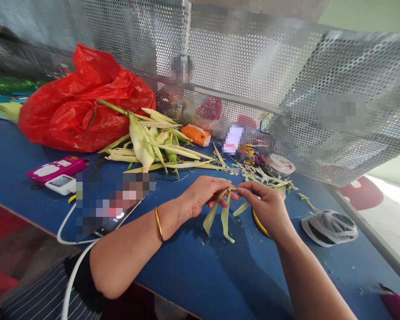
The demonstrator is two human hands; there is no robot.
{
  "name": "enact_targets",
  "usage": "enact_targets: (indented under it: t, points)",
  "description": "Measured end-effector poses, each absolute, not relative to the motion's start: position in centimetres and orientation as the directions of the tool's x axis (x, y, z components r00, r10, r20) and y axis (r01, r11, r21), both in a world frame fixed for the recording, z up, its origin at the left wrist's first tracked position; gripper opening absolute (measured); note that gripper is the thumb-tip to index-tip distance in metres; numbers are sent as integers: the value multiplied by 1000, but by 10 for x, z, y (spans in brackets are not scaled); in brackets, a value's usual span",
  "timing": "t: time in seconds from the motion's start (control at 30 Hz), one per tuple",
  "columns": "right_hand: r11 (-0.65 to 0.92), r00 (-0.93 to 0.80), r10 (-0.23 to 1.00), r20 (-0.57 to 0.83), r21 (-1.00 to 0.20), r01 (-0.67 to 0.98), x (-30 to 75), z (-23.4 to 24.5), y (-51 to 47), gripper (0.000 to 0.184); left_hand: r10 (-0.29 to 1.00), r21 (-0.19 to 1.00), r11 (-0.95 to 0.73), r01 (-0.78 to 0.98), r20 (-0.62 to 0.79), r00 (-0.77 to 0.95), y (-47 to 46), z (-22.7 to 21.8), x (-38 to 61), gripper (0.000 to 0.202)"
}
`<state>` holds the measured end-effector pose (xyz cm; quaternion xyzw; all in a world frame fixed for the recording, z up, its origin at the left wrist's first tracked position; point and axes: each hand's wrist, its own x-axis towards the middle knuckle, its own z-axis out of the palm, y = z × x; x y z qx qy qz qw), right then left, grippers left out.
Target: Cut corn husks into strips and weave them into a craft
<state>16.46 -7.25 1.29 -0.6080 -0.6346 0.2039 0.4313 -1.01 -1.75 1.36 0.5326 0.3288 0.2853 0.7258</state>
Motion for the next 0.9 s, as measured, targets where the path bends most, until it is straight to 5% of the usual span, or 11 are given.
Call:
enact_targets:
  t: [0.27, 0.5, 0.77, 0.9]
  points:
    - [170, 205, 865, 458, -652, 739, 155, 6, -76, 21, 791, 954, 299, -29, -231, 567, -23, 14, -6, 16]
    - [254, 110, 592, 798, -314, 915, 148, 11, -83, 15, 785, 921, 320, -220, -128, 606, -18, 13, -9, 17]
    - [213, 0, 833, 553, -321, 923, 119, 4, -93, 20, 862, 923, 265, -279, -97, 497, -21, 12, -4, 12]
    - [134, 141, 886, 442, -535, 834, 114, -7, -88, 21, 870, 918, 275, -287, -110, 480, -24, 12, -3, 9]
